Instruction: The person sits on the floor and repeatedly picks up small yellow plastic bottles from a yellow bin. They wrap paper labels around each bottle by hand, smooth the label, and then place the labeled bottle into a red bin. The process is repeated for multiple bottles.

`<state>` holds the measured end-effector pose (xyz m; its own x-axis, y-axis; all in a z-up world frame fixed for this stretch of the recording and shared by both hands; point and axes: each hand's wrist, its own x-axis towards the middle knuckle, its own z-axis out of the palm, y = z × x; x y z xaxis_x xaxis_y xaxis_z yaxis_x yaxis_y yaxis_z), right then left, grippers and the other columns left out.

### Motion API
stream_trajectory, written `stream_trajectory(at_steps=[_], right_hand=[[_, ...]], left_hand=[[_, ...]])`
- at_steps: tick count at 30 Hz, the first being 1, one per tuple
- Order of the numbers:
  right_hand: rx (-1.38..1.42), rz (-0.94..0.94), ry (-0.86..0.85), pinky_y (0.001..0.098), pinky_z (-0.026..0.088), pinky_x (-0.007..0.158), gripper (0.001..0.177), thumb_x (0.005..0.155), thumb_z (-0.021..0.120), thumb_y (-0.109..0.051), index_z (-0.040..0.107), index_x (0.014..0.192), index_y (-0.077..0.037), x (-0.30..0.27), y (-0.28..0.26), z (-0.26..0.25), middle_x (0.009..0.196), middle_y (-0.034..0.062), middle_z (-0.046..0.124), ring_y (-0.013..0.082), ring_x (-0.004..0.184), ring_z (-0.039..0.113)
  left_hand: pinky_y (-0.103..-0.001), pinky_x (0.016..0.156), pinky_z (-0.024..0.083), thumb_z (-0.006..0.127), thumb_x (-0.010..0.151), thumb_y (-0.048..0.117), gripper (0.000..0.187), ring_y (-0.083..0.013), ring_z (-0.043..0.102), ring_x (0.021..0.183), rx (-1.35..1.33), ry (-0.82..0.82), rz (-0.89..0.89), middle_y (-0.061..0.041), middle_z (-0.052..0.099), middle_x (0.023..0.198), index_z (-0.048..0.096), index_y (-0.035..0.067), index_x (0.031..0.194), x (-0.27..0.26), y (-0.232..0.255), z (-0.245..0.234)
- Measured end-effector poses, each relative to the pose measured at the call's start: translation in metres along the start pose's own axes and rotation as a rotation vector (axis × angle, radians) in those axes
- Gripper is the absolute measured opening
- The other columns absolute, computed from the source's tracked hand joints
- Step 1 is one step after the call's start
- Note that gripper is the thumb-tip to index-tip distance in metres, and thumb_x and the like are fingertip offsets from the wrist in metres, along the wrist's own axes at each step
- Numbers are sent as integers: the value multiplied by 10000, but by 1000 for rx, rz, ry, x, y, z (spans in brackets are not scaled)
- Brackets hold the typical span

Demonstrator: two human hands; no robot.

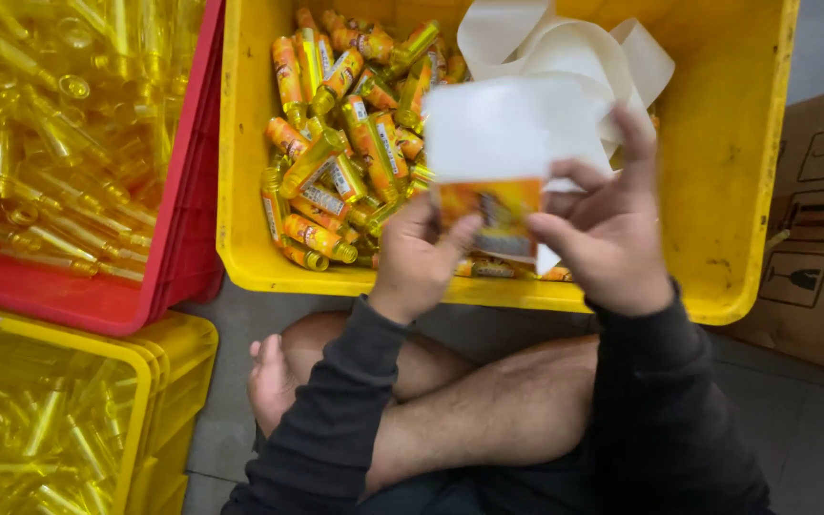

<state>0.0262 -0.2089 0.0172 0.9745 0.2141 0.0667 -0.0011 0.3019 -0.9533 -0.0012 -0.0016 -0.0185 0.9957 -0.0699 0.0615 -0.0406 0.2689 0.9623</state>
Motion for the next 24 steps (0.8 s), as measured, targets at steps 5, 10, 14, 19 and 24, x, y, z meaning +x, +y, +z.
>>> stream_trajectory(at_steps=[5,10,14,19,24], right_hand=[[-90,73,31,212,544,732,746,927,626,166,314,1527,-149,4,7,16,1077,116,602,150,872,624],[-463,-196,203,336,539,1000,481,960,579,169,386,1354,-28,18,8,13,1334,200,465,258,1171,535],[-1056,-473,41,496,448,1087,406,824,817,26,613,1169,93,17,-14,19,1351,271,450,432,1261,487],[-1276,-479,-250,426,538,962,269,840,861,-234,797,1100,-221,25,12,9,1131,-7,755,285,1164,707],[-1378,-320,-334,449,525,958,341,854,831,-234,787,1184,-159,26,-6,16,1163,71,770,298,1179,697]], left_hand=[[-260,885,581,685,961,37,477,-179,696,993,-207,111,-9,-170,692,1183,475,-35,1384,1,-6,-3],[-239,734,577,638,923,-12,237,-151,710,839,140,-24,-75,-129,751,1011,631,-37,1159,3,-2,11],[-271,689,582,668,875,50,282,-173,729,784,386,46,-127,-115,781,980,670,-10,1150,8,7,15],[-388,819,575,636,909,85,209,-170,715,884,403,-67,-176,-91,760,832,757,123,1075,6,1,11],[-369,833,585,579,892,22,324,-140,693,904,278,-31,-250,-82,776,899,758,104,1149,10,-14,7]])
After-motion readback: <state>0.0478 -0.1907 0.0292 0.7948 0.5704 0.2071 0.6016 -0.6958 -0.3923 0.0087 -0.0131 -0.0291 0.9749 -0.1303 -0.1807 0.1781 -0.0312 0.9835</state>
